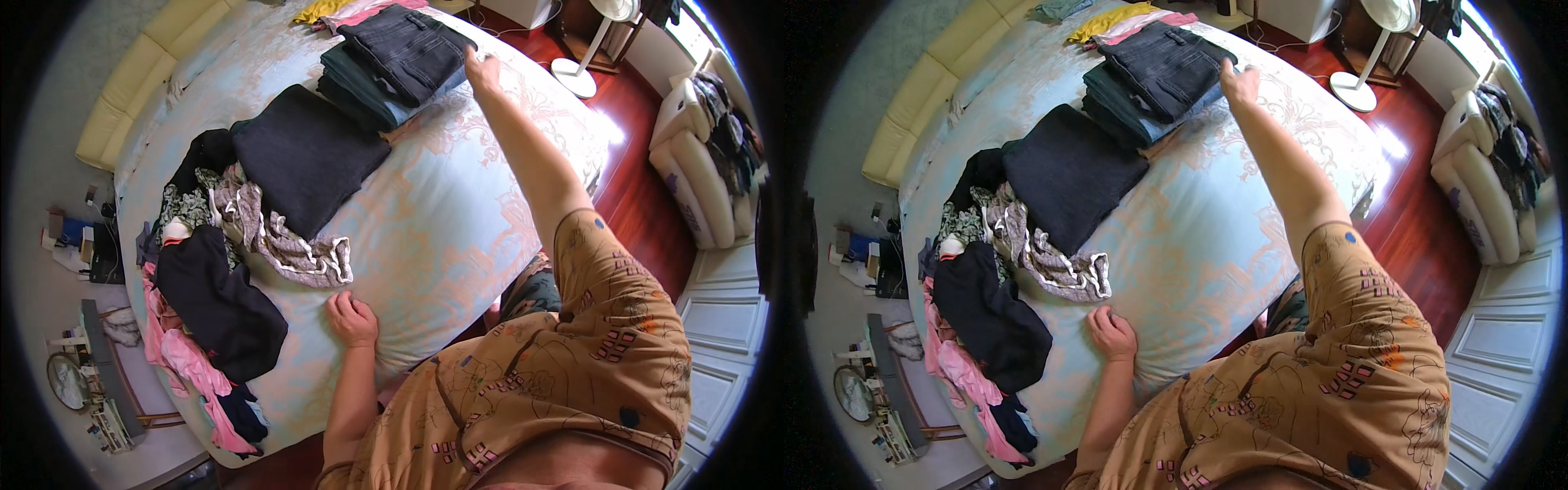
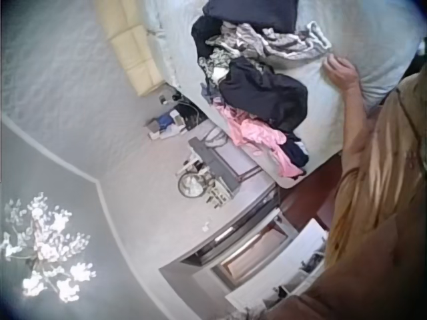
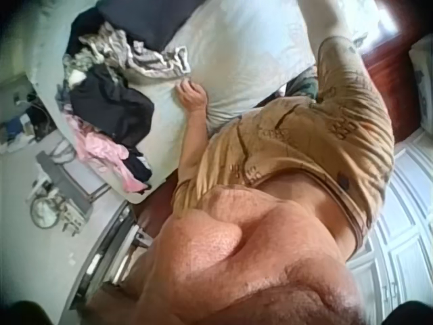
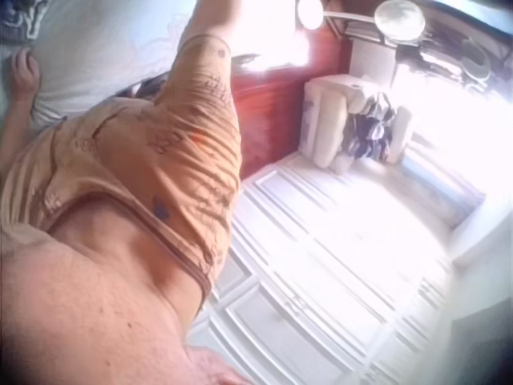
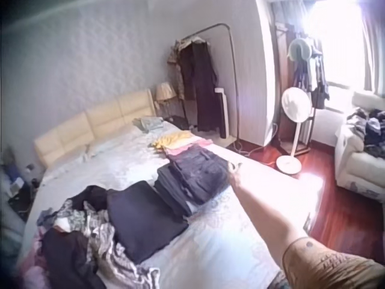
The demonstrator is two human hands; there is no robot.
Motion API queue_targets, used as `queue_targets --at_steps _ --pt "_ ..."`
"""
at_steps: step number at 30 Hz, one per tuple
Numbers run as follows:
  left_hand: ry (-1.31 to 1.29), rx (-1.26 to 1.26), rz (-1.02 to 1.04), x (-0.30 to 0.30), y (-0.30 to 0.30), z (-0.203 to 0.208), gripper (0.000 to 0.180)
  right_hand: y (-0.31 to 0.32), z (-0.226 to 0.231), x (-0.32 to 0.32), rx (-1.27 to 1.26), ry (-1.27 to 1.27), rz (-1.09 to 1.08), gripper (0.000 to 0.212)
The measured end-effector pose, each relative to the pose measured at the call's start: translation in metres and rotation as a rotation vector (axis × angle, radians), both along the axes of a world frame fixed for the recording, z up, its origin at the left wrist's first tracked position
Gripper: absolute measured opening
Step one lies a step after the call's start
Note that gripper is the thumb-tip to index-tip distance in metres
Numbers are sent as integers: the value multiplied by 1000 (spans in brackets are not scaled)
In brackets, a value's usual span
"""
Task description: The person folds a pair of black shorts with red stripes and a grey patterned tank top, smoothing each item out on a bed before placing them on a stack of previously folded clothes.
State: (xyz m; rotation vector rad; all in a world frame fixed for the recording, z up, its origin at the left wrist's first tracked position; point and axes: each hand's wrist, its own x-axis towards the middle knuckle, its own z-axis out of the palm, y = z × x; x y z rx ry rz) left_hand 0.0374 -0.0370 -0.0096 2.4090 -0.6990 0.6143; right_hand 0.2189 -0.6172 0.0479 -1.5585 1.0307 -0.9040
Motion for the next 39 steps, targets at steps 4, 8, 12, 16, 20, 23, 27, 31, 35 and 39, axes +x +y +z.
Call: queue_targets --at_steps 4,8,12,16,20,23,27,31,35,39 --pt "3 69 111 -13 19 2 21 112 23 7 968 -209 166 117" --pt "31 31 53 -7 11 2 20 87 15 30 629 -40 -78 120" --pt "-23 30 54 -3 12 6 17 94 47 71 649 67 -358 102" --pt "-14 21 62 -7 12 -1 19 104 74 90 309 103 -82 94" --pt "6 1 88 -5 17 -5 20 120 78 94 -177 394 -60 74" --pt "-24 -21 64 -1 13 0 24 98 45 77 46 325 -5 71" --pt "44 -29 102 -16 21 6 23 106 16 60 443 274 137 71" --pt "67 -59 92 -15 18 10 23 100 -6 44 171 296 447 77" --pt "58 -41 126 -14 26 13 18 250 -68 -19 -622 95 701 56" --pt "97 -60 129 -12 27 19 18 431 -43 -166 -978 612 1034 63"
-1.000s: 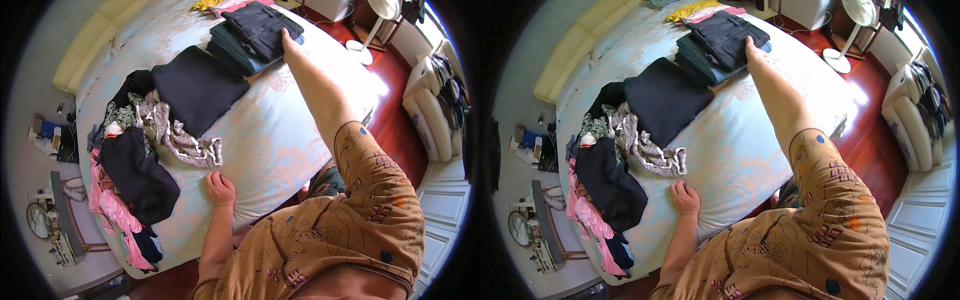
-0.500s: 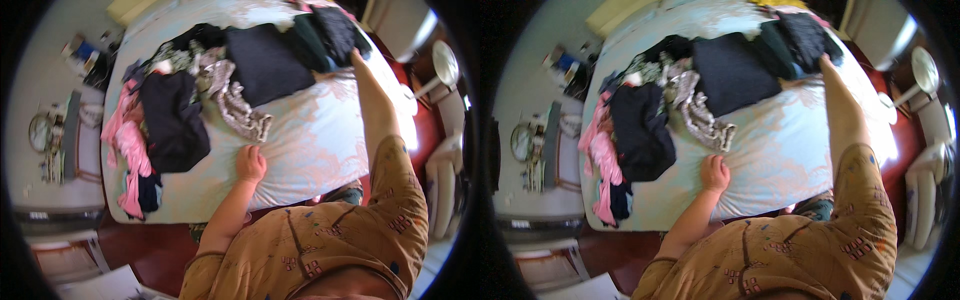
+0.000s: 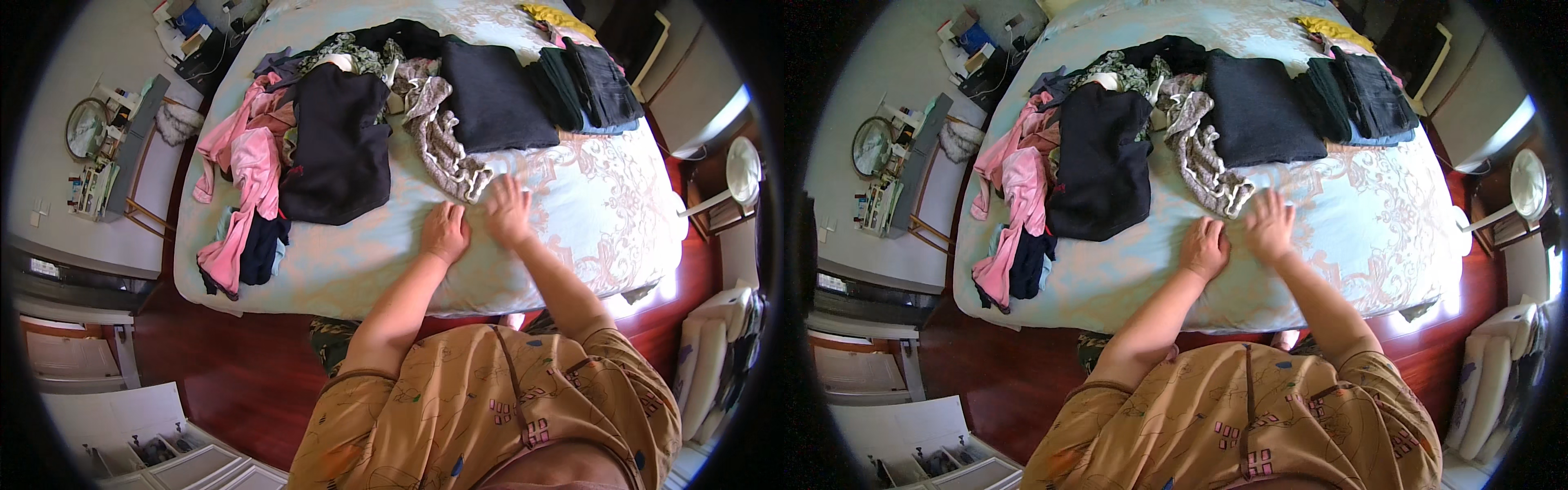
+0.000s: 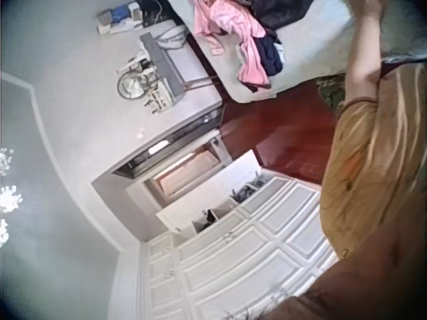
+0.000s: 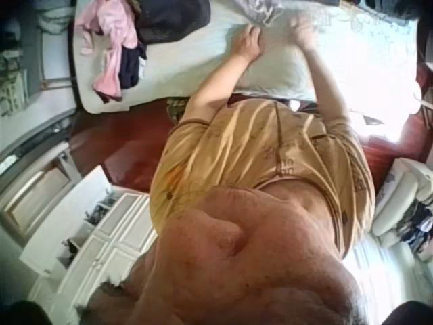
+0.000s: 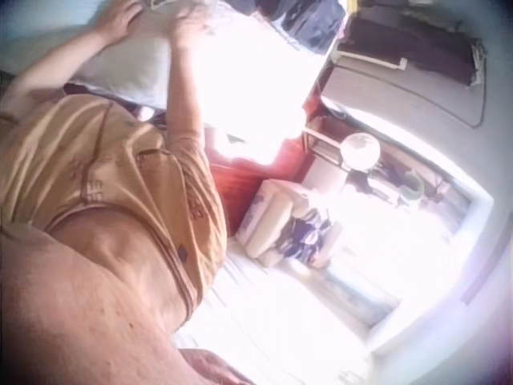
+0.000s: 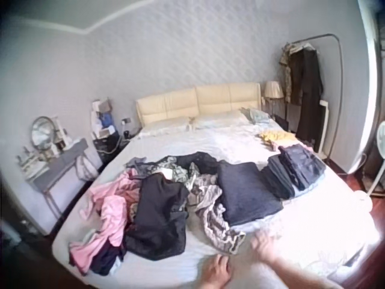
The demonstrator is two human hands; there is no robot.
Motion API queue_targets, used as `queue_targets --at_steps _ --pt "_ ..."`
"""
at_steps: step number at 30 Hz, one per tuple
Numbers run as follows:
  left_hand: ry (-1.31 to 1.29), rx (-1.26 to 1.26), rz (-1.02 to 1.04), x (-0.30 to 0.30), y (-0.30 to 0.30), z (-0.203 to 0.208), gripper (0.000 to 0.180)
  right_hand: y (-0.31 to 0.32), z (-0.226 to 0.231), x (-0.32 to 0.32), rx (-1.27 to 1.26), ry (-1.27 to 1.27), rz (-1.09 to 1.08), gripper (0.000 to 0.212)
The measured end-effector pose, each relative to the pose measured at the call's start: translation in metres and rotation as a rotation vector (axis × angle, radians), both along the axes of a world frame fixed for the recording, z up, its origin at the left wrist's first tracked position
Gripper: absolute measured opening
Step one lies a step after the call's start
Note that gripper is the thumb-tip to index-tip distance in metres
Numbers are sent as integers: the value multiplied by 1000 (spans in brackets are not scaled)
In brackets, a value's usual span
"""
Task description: The person folds a pair of black shorts with red stripes and a grey patterned tank top, smoothing each item out on a bed before placing them on a stack of previously folded clothes.
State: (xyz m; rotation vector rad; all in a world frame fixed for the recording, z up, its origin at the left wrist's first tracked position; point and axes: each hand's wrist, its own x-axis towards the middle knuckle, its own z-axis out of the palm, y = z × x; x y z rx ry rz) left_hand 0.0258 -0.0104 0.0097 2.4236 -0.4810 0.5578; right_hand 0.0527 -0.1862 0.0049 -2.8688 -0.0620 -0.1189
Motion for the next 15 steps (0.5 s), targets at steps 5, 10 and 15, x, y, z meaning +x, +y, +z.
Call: queue_targets --at_steps 5,10,15 --pt "-12 -62 -53 -2 24 13 23 24 19 -42 24 -179 203 60" --pt "-244 375 406 16 106 31 43 22 22 -46 43 -235 181 56" --pt "155 -59 587 41 223 31 28 33 23 -42 74 -311 217 52"
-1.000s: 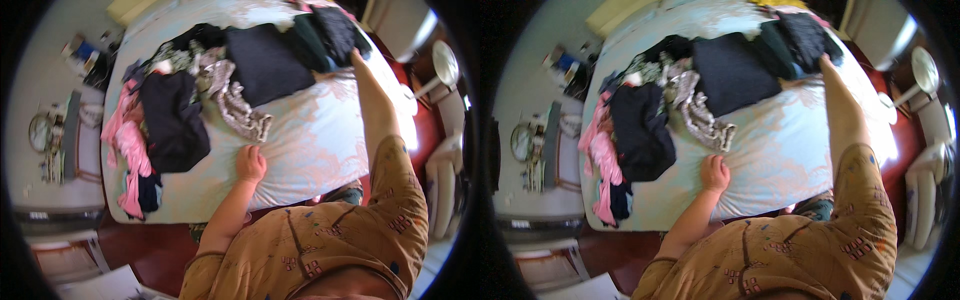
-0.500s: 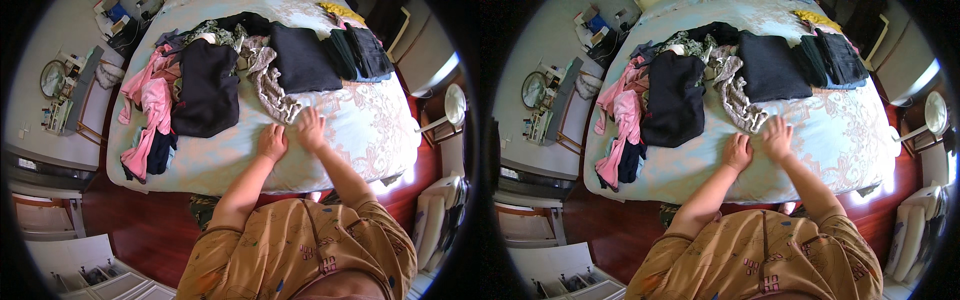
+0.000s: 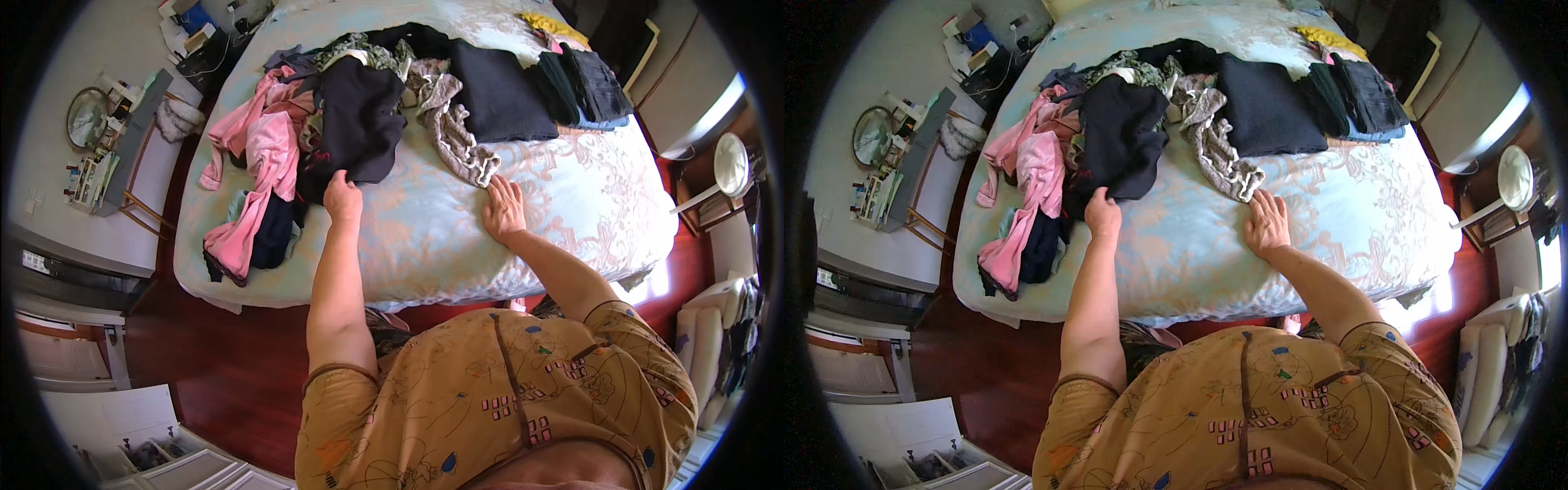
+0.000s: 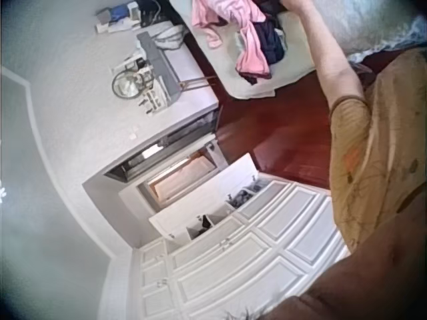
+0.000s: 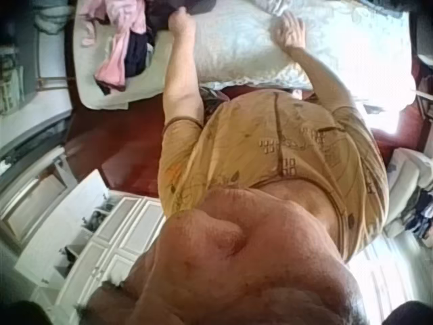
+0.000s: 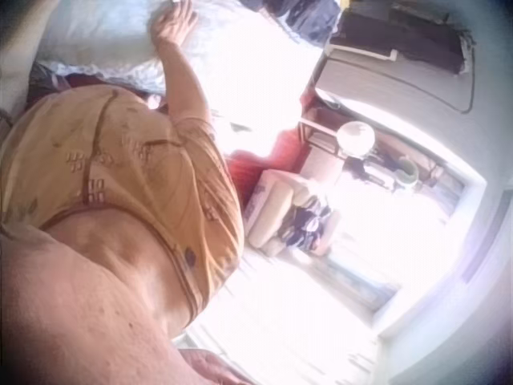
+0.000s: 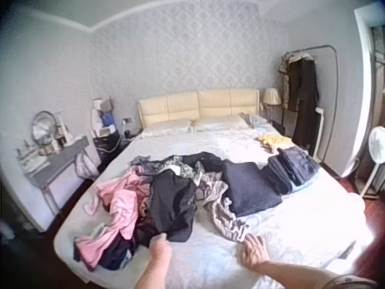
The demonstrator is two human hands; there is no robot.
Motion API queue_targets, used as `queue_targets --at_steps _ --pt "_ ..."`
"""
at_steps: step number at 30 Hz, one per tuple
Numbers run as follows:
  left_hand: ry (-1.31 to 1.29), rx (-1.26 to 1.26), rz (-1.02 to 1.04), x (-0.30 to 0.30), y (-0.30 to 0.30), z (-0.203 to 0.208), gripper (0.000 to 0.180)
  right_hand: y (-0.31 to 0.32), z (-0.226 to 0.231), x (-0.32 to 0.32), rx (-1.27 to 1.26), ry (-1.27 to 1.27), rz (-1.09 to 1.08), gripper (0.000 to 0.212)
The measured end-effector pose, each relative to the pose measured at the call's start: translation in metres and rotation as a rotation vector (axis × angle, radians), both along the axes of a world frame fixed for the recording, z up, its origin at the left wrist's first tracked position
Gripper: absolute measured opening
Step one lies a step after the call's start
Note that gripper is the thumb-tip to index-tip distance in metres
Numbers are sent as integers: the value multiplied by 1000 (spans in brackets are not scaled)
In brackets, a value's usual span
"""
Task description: The person folds a pair of black shorts with red stripes and a grey patterned tank top, smoothing each item out on a bed before placing them on a stack of previously folded clothes.
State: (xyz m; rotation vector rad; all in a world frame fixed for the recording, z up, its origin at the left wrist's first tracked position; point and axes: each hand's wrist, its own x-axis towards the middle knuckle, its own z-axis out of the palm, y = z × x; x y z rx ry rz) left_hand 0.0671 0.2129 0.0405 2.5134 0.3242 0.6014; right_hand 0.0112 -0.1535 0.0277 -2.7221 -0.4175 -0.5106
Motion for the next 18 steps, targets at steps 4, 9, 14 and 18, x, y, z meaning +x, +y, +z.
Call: queue_targets --at_steps 4,9,14,18 --pt "-260 -379 -179 -42 -62 85 18 -5 -3 -4 -8 -60 -21 49" --pt "-160 -604 -737 -149 -173 81 12 -15 -22 10 52 -44 8 47" --pt "369 -534 -1294 -214 -196 31 18 -22 -31 -19 1150 752 278 42" --pt "424 -577 -1259 -214 -199 39 18 -26 3 -81 1705 1360 234 41"
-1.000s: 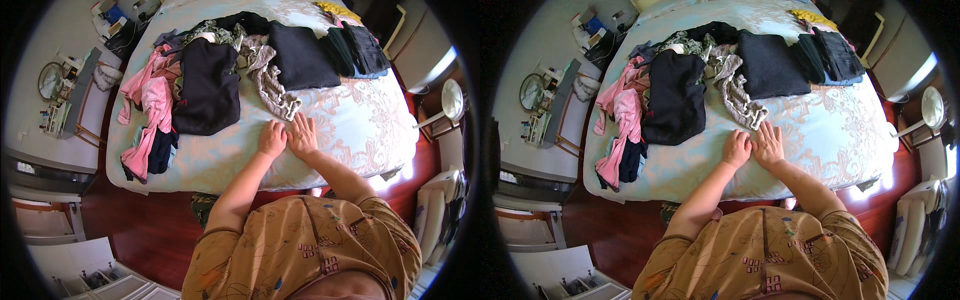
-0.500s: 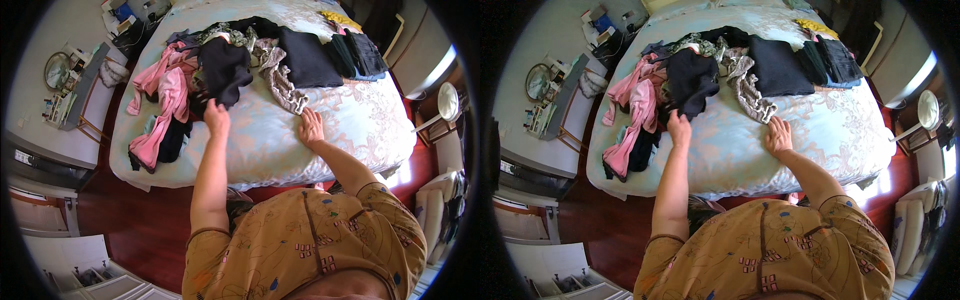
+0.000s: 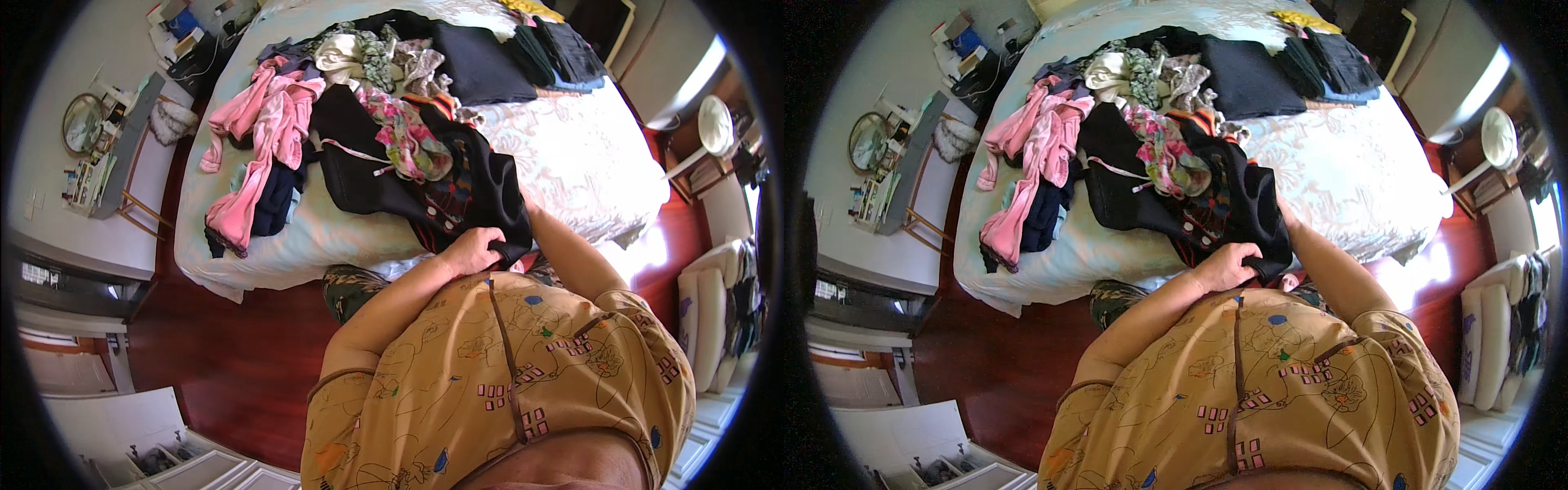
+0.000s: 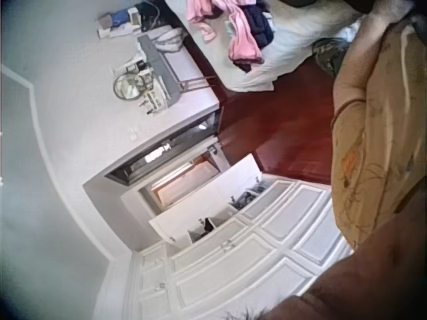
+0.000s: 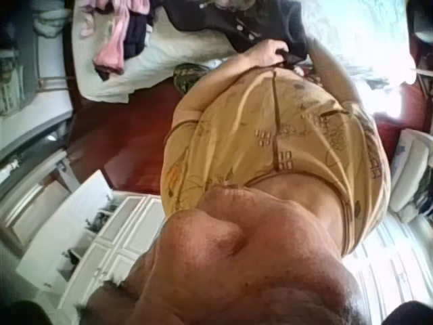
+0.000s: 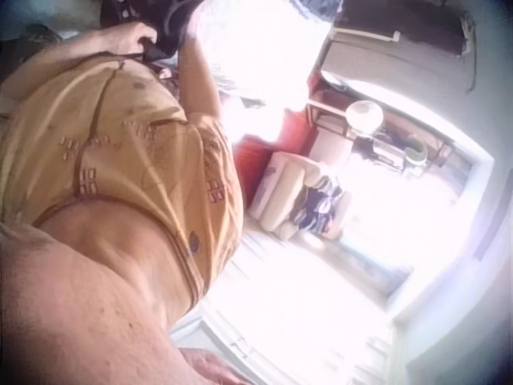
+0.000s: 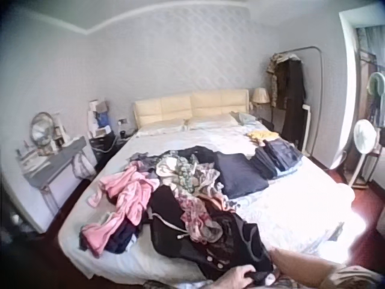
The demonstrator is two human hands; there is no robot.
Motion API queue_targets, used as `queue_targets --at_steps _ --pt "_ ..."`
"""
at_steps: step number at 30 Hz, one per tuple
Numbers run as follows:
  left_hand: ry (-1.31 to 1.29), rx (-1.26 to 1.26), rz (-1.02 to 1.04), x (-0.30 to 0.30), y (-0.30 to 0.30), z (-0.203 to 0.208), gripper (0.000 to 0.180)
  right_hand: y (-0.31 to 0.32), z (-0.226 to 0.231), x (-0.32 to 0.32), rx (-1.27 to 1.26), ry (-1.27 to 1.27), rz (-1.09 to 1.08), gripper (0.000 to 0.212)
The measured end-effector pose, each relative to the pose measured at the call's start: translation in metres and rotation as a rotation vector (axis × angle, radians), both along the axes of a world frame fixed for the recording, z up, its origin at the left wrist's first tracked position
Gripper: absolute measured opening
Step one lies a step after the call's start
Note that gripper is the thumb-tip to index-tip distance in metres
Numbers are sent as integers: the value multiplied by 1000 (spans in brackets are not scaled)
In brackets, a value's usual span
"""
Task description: The person folds a pair of black shorts with red stripes and a grey patterned tank top, smoothing each item out on a bed before placing them on a stack of previously folded clothes.
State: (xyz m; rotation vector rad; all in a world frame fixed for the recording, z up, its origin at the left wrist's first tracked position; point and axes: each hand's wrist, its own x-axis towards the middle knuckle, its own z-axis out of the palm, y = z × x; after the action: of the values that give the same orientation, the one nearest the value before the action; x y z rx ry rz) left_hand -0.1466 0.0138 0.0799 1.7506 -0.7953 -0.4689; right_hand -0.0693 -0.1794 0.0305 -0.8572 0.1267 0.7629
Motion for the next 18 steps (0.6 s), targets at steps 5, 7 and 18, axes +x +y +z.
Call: queue_targets --at_steps 5,7,18 --pt "-19 -5 -86 -8 -2 15 26 -26 13 -35 -76 99 13 41" --pt "-26 -70 -139 -11 1 19 30 -29 12 -52 -309 -109 -100 36" --pt "-768 549 617 86 49 30 88 -122 45 -120 -363 -77 -683 24"
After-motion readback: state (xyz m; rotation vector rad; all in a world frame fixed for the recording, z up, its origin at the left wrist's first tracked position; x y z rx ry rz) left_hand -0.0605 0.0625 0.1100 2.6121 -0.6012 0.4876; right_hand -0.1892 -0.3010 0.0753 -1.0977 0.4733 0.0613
